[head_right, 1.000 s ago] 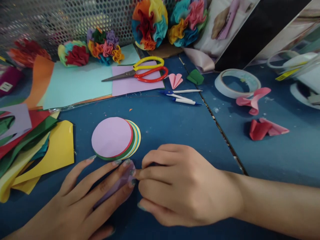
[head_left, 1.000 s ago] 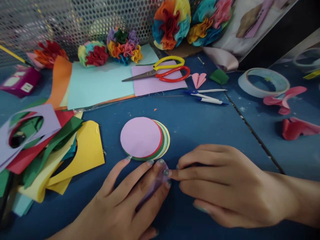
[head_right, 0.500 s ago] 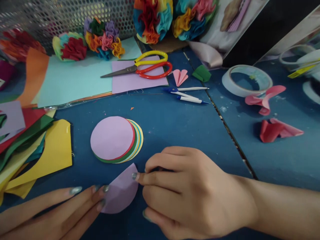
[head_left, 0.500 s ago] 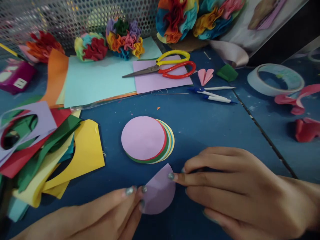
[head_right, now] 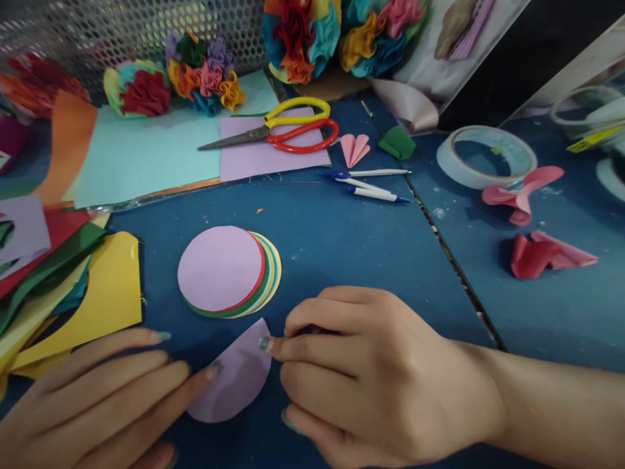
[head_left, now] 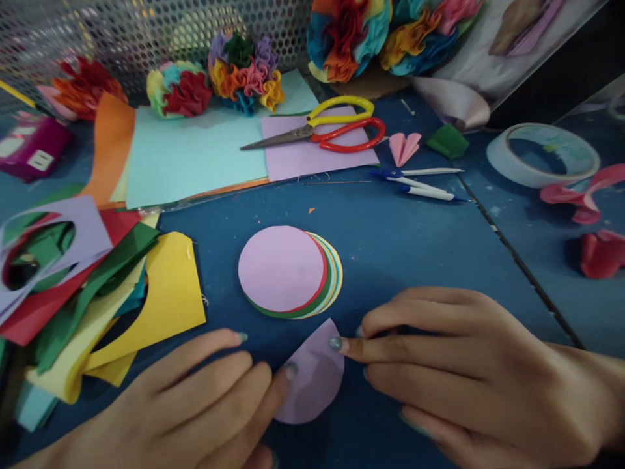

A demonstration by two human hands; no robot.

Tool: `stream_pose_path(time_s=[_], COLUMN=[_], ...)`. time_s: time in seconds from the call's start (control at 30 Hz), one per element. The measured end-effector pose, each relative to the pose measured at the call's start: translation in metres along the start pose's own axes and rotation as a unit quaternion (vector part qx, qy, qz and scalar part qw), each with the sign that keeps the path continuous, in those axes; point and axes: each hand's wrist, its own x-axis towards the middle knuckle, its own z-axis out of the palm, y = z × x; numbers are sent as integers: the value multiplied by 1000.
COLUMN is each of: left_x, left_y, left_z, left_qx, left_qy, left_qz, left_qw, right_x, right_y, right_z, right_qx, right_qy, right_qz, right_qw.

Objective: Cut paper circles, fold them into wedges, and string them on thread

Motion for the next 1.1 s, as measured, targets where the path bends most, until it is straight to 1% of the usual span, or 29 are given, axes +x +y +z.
stream_pose_path(time_s=[0.1, 0.23, 0.4, 0.53, 0.67, 0.77, 0.93, 1.1], left_x=[14, 14, 19, 22, 19, 18, 27, 34], left_y=[-2, 2, 4, 5, 7, 9, 7, 5], left_z=[0, 5, 7, 7, 8, 9, 7, 5], left_qx=[-10, -15, -12, 8, 24, 30, 22, 28], left_qy=[-1, 2, 8, -7, -20, -35, -59, -72], left_qz=[-29, -32, -59, -57, -52, -64, -70, -70], left_qw=[1000, 999, 998, 998, 998, 997, 996, 995], right_x=[0, 0, 0, -1, -1, -1, -2, -1], right_y=[0, 0, 0, -1, -2, -3, -2, -2], right_z=[1, 1, 2, 1, 0, 0, 4, 7], right_qx=[6, 5, 0, -7, -21, -20, -9, -4], right_qy=[4, 6, -5, -11, -15, -5, 17, 20], right_qz=[1, 5, 5, 6, 11, 4, 7, 5], right_qw=[1000, 1000, 1000, 1000, 1000, 1000, 1000, 1000])
